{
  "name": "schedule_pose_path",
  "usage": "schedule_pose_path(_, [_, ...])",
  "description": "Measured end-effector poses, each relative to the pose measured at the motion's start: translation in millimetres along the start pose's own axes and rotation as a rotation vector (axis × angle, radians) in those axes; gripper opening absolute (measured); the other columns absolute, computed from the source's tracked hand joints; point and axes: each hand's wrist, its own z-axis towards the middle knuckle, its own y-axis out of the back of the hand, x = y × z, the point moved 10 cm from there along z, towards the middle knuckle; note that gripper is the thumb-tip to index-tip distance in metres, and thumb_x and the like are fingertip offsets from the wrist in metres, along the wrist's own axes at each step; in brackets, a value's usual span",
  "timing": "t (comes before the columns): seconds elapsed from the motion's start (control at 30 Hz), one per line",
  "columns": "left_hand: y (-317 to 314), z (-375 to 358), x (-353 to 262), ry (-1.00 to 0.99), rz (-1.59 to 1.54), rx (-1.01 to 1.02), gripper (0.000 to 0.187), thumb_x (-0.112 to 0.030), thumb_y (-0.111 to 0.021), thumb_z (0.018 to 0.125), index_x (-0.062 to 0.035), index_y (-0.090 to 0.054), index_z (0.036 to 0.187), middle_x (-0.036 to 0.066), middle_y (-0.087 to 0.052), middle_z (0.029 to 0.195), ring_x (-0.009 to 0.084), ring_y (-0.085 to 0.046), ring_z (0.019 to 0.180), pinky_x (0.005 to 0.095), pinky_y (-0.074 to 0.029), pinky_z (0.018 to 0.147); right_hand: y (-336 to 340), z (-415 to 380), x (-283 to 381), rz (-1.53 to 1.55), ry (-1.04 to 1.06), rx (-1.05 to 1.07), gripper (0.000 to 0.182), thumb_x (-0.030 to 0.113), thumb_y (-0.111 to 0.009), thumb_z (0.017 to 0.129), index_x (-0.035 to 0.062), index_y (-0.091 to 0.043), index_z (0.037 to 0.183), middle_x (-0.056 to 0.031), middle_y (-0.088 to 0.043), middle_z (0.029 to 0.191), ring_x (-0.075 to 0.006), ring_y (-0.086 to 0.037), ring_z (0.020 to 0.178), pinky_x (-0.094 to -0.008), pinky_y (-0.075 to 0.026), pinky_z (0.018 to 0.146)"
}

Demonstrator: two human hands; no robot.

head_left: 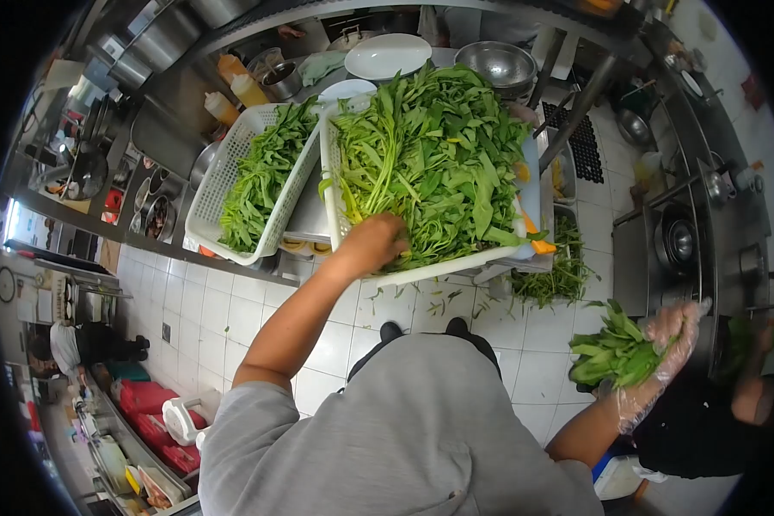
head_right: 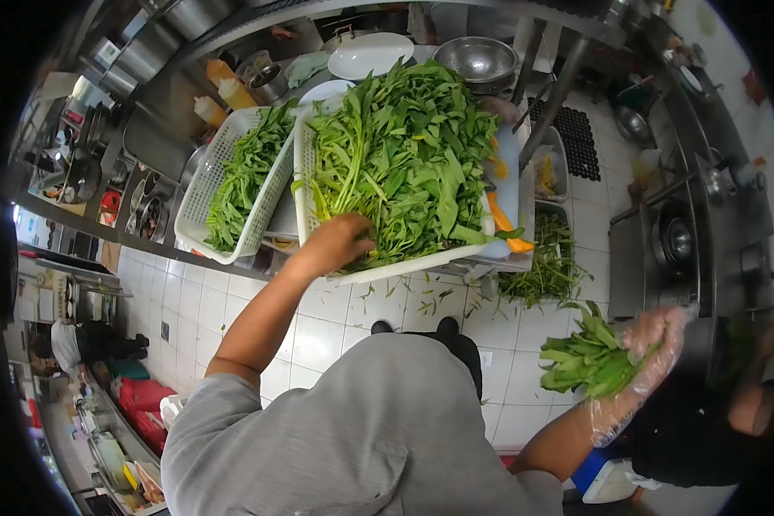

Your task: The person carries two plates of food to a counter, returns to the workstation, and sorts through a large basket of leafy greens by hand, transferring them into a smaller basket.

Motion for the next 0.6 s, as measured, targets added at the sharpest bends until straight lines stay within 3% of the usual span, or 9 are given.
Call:
schedule_pose_path(0.13, [-32.1,3.1,-8.3,0.009,0.199,0.013,0.037,-0.03,-0.064,0.079,-0.0035,-0.058,0.103,0.017,-0.06,0.094,0.0343,-0.058,0.094,0.0417,-0.047,0.081,-65.6,10.0,-20.8,0.005,-0.05,0.134,0.02,0.023,-0.05,0.094,0.0114,-0.047,0.079,0.0035,-0.039,0.06,-0.006,-0.032,0.045,-0.0218,-0.031,0.04])
schedule_pose_path(0.23, [-22.9,9.1,-0.7,0.047,0.145,0.106,0.035,-0.028,-0.062,0.079,-0.004,-0.057,0.103,0.017,-0.061,0.093,0.0351,-0.06,0.091,0.0433,-0.048,0.078,-108.3,2.8,-26.6,-0.029,-0.019,0.185,0.018,0.024,-0.051,0.093,0.0088,-0.048,0.085,0.0019,-0.041,0.062,-0.0069,-0.036,0.046,-0.0223,-0.031,0.041])
schedule_pose_path(0.33, [71.6,3.4,-0.4,0.073,-0.154,-0.323,0.029,-0.024,-0.058,0.087,-0.0045,-0.054,0.108,0.015,-0.063,0.096,0.0329,-0.062,0.087,0.0427,-0.048,0.073,-134.7,-3.0,-44.6,-0.098,-0.09,0.333,0.019,0.024,-0.051,0.092,0.0066,-0.048,0.086,0.0,-0.043,0.062,-0.0087,-0.038,0.047,-0.0227,-0.033,0.043])
schedule_pose_path(0.37, [89.5,3.9,-4.6,0.079,-0.153,-0.327,0.029,-0.024,-0.058,0.087,-0.0045,-0.054,0.108,0.015,-0.063,0.096,0.0329,-0.062,0.087,0.0427,-0.048,0.073,-136.3,-5.0,-48.9,-0.097,-0.093,0.339,0.019,0.024,-0.051,0.092,0.0066,-0.048,0.086,0.0,-0.043,0.062,-0.0087,-0.038,0.047,-0.0227,-0.033,0.043])
schedule_pose_path(0.43, [121.0,0.6,11.8,0.148,-0.729,-0.468,0.032,-0.025,-0.058,0.089,-0.0038,-0.052,0.112,0.016,-0.062,0.099,0.0283,-0.062,0.088,0.0423,-0.047,0.073,-139.0,-6.7,-62.7,-0.104,-0.149,0.33,0.019,0.024,-0.051,0.092,0.0062,-0.048,0.087,-0.0005,-0.044,0.063,-0.009,-0.038,0.047,-0.0226,-0.033,0.043])
schedule_pose_path(0.5, [114.4,10.2,11.5,0.055,-0.534,-0.462,0.042,-0.027,-0.06,0.089,-0.0048,-0.047,0.122,0.017,-0.06,0.102,0.0217,-0.059,0.088,0.0365,-0.047,0.077,-141.6,-9.0,-72.0,-0.103,-0.155,0.36,0.019,0.023,-0.05,0.092,0.0056,-0.048,0.086,-0.0011,-0.044,0.062,-0.0092,-0.039,0.046,-0.0224,-0.034,0.042])
schedule_pose_path(0.53, [88.5,14.0,21.5,0.048,-0.311,-0.453,0.052,-0.019,-0.062,0.087,-0.0081,-0.039,0.132,0.017,-0.054,0.111,0.02,-0.055,0.089,0.0308,-0.045,0.079,-142.5,-11.4,-77.8,-0.115,-0.18,0.372,0.018,0.023,-0.05,0.092,0.0055,-0.048,0.086,-0.0013,-0.044,0.062,-0.0093,-0.039,0.046,-0.0223,-0.034,0.042])
schedule_pose_path(0.57, [84.5,9.6,15.7,0.048,-0.315,-0.454,0.052,-0.019,-0.062,0.087,-0.0081,-0.039,0.132,0.017,-0.054,0.111,0.02,-0.055,0.089,0.0308,-0.045,0.079,-142.2,-14.1,-82.3,-0.129,-0.204,0.381,0.018,0.022,-0.049,0.092,0.0053,-0.048,0.086,-0.0015,-0.044,0.062,-0.0095,-0.04,0.046,-0.0223,-0.034,0.042])
schedule_pose_path(0.6, [58.0,10.5,18.7,0.173,-0.535,-0.25,0.057,-0.015,-0.063,0.085,-0.0086,-0.036,0.134,0.016,-0.052,0.115,0.019,-0.054,0.091,0.03,-0.045,0.082,-141.0,-15.9,-84.5,-0.159,-0.212,0.364,0.017,0.02,-0.048,0.093,0.0047,-0.049,0.086,-0.0019,-0.044,0.062,-0.0096,-0.04,0.047,-0.0223,-0.034,0.041])
